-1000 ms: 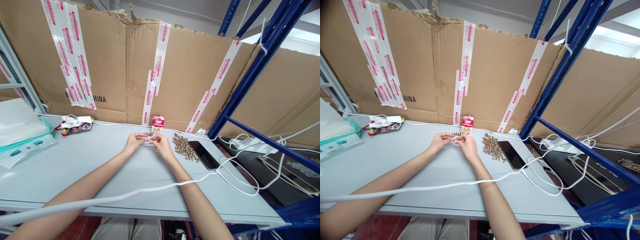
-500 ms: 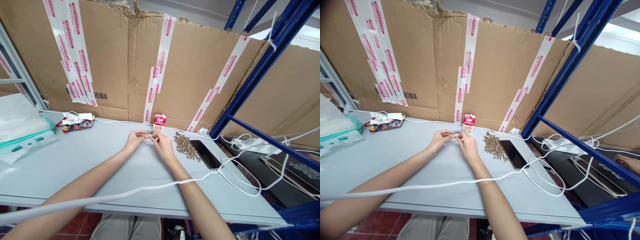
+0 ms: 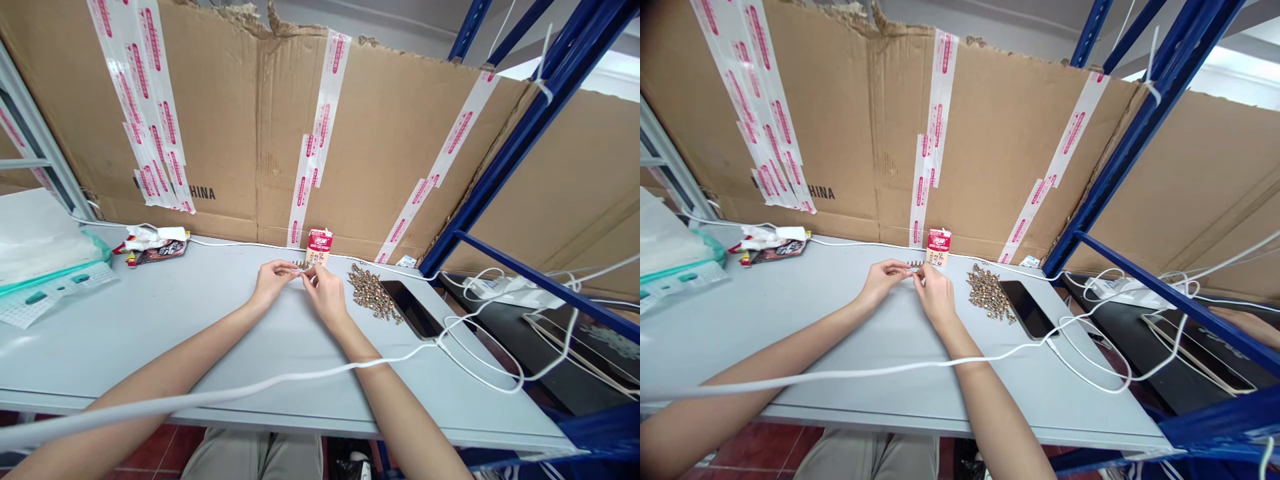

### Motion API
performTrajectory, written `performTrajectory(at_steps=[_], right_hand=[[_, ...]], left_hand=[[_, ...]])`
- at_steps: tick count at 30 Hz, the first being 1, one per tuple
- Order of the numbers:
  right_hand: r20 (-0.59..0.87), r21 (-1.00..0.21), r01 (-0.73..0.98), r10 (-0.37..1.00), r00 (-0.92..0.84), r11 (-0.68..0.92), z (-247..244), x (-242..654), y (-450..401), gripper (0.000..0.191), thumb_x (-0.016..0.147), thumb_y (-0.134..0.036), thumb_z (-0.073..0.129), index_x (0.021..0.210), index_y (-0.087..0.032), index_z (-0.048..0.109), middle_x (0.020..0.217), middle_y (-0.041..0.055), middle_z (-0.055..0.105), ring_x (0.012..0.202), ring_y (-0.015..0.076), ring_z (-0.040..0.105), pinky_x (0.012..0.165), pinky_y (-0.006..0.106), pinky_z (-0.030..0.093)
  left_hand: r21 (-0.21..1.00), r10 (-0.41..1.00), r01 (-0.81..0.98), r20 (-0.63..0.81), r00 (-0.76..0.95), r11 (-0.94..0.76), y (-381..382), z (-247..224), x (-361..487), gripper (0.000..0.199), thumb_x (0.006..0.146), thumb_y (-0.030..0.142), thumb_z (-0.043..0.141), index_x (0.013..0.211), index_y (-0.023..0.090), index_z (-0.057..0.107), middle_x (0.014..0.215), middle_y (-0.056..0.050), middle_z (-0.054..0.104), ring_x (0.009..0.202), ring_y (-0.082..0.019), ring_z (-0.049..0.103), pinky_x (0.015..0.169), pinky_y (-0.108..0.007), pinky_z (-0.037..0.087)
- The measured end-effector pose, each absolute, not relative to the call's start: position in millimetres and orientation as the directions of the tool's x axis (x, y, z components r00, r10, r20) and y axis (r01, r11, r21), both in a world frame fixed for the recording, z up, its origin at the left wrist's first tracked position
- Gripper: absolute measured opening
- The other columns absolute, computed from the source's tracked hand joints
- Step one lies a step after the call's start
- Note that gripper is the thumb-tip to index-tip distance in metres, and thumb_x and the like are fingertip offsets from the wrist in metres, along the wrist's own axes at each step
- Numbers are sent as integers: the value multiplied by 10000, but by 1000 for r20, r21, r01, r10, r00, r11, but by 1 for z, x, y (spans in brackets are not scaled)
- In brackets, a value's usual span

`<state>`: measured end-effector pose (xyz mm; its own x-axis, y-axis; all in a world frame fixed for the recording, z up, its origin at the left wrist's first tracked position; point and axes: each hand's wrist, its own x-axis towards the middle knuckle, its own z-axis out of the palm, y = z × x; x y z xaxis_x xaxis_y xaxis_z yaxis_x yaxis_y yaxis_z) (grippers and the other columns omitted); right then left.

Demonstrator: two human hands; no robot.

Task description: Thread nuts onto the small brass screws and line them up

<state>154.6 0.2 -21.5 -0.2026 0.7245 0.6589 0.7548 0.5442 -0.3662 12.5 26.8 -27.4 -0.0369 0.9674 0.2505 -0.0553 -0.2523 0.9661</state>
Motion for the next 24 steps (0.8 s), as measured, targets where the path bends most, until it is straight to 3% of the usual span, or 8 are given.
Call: performTrajectory(at_steps=[4,15,17,20,24], right_hand=[[652,-474,671,740,-168,570,-22,156,3,105,836,-277,486,768,-199,506,718,6,616,603,124,548,603,222,398],[636,-552,585,754,-165,594,-21,155,4,120,811,-283,500,729,-195,503,683,15,603,586,130,542,590,244,414],[600,-658,493,792,-114,570,-23,153,6,153,793,-319,527,708,-194,501,657,13,599,557,129,550,561,248,430],[444,-869,221,895,-43,442,-24,149,10,196,723,-357,603,708,-187,507,632,11,600,532,141,583,490,248,451],[298,-953,-66,954,-39,295,-26,146,15,266,601,-342,700,708,-174,523,693,25,634,568,151,618,472,236,459]], left_hand=[[967,969,-74,241,-56,-244,26,-28,13,287,514,298,759,720,126,658,633,-40,654,627,-156,599,666,-270,450],[968,974,-101,226,-33,-228,24,-25,12,310,518,311,768,738,123,655,624,-23,643,629,-146,585,698,-273,446],[967,972,-108,234,1,-232,26,-27,11,349,518,331,772,774,123,659,638,-29,649,647,-152,590,712,-279,447],[968,974,-133,222,54,-213,30,-30,8,392,530,368,768,820,126,663,736,-58,677,723,-171,607,755,-293,447],[969,975,-129,217,53,-209,31,-30,7,353,542,406,755,733,123,666,777,-82,687,759,-193,615,783,-314,447]])
